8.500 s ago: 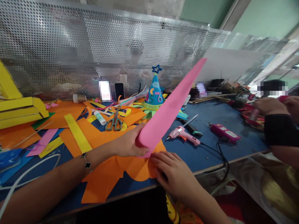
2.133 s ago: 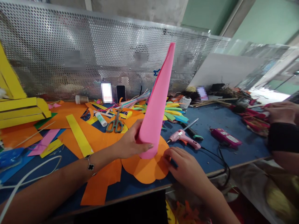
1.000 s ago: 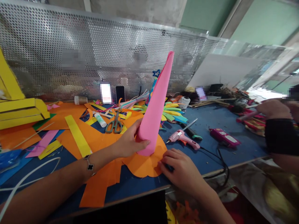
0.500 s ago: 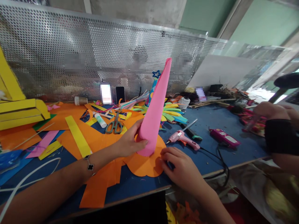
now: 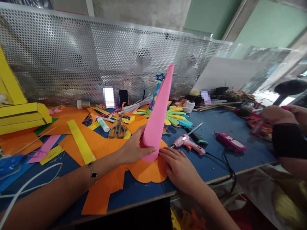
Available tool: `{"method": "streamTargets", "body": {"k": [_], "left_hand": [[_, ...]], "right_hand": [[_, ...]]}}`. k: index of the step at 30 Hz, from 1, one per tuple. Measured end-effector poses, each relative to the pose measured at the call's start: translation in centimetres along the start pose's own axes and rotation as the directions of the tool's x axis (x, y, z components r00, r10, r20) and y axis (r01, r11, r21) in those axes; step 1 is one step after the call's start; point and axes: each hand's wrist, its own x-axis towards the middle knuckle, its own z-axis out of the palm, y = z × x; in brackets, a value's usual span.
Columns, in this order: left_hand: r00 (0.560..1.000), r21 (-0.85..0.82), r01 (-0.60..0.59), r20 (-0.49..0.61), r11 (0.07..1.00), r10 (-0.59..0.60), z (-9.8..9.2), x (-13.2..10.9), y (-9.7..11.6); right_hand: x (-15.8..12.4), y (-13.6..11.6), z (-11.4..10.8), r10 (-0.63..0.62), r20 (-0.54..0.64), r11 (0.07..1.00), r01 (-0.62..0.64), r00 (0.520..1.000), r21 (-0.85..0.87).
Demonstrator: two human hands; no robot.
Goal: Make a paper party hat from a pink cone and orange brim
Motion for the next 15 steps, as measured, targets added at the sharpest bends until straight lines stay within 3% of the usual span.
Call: {"method": "streamTargets", "body": {"k": [3, 9, 15], "left_hand": [[1.000, -0.023, -0.020, -0.001, 1.000, 0.020, 0.1, -0.1, 0.0], [0.994, -0.172, -0.107, -0.034, 0.979, 0.103, -0.8, 0.3, 0.6], [0.984, -0.256, -0.179, -0.027, 0.950, 0.179, -1.0, 0.5, 1.2]], "right_hand": [[-0.2, 0.2, -0.1, -0.021, -0.011, 1.000, 0.021, 1.000, -0.005], [-0.9, 0.5, -1.7, -0.037, -0.338, 0.999, 0.035, 0.941, -0.011], [-1.2, -0.6, -2.9, -0.092, -0.458, 0.994, 0.107, 0.884, 0.006]]}}
